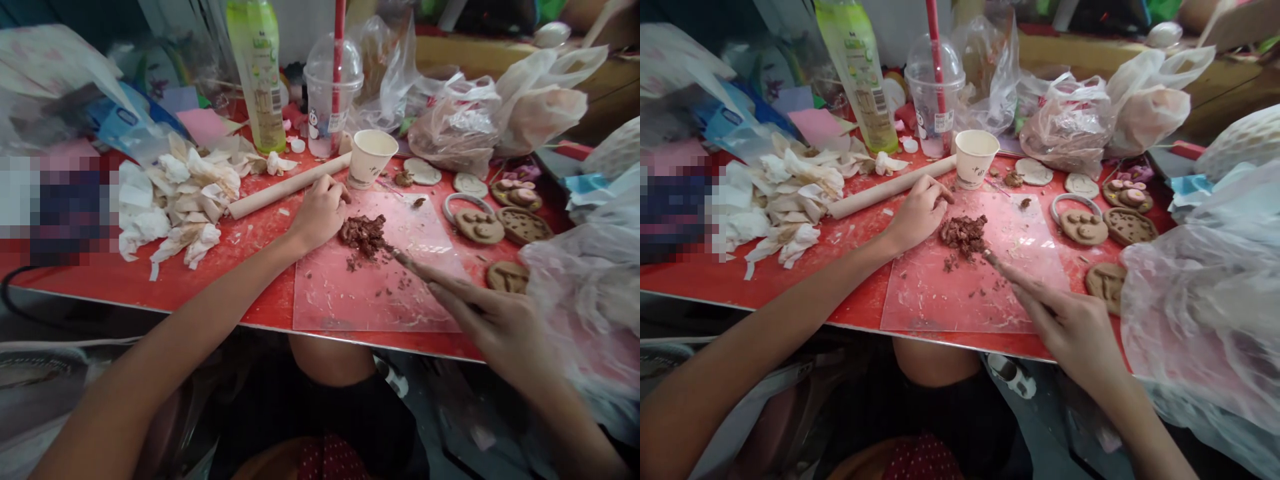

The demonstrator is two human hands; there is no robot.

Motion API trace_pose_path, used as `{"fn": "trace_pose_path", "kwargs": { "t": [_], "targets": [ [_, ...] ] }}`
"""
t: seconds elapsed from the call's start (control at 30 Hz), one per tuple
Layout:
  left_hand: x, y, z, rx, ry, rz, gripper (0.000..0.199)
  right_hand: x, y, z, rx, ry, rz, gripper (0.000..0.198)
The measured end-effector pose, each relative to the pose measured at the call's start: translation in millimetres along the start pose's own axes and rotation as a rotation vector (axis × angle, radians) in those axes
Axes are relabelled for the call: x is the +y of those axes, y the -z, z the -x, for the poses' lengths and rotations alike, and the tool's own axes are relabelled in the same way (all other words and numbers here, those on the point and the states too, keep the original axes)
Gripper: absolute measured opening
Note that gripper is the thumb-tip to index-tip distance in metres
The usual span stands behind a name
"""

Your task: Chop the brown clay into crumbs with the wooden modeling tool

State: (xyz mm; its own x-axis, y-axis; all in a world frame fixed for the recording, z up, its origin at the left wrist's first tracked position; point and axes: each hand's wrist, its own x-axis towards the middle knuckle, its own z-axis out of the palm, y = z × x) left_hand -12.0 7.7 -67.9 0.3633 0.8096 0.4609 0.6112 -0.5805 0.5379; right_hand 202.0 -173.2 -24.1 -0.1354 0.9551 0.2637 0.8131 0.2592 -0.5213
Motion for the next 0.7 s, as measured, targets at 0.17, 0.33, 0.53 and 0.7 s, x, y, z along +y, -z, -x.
{"fn": "trace_pose_path", "kwargs": {
  "t": [0.17,0.33,0.53,0.7],
  "targets": [
    [2,1,0,-0.015,0.012,0.005,0.019,6,-15,-9,-0.045,0.071,0.129,0.035],
    [6,3,-1,-0.041,0.045,-0.006,0.019,16,-14,-15,0.029,-0.002,0.156,0.035],
    [4,2,0,-0.025,0.019,0.011,0.019,16,-11,-13,-0.001,0.055,0.074,0.035],
    [4,3,0,-0.037,0.031,0.009,0.019,16,-16,-13,-0.070,0.084,0.146,0.038]
  ]
}}
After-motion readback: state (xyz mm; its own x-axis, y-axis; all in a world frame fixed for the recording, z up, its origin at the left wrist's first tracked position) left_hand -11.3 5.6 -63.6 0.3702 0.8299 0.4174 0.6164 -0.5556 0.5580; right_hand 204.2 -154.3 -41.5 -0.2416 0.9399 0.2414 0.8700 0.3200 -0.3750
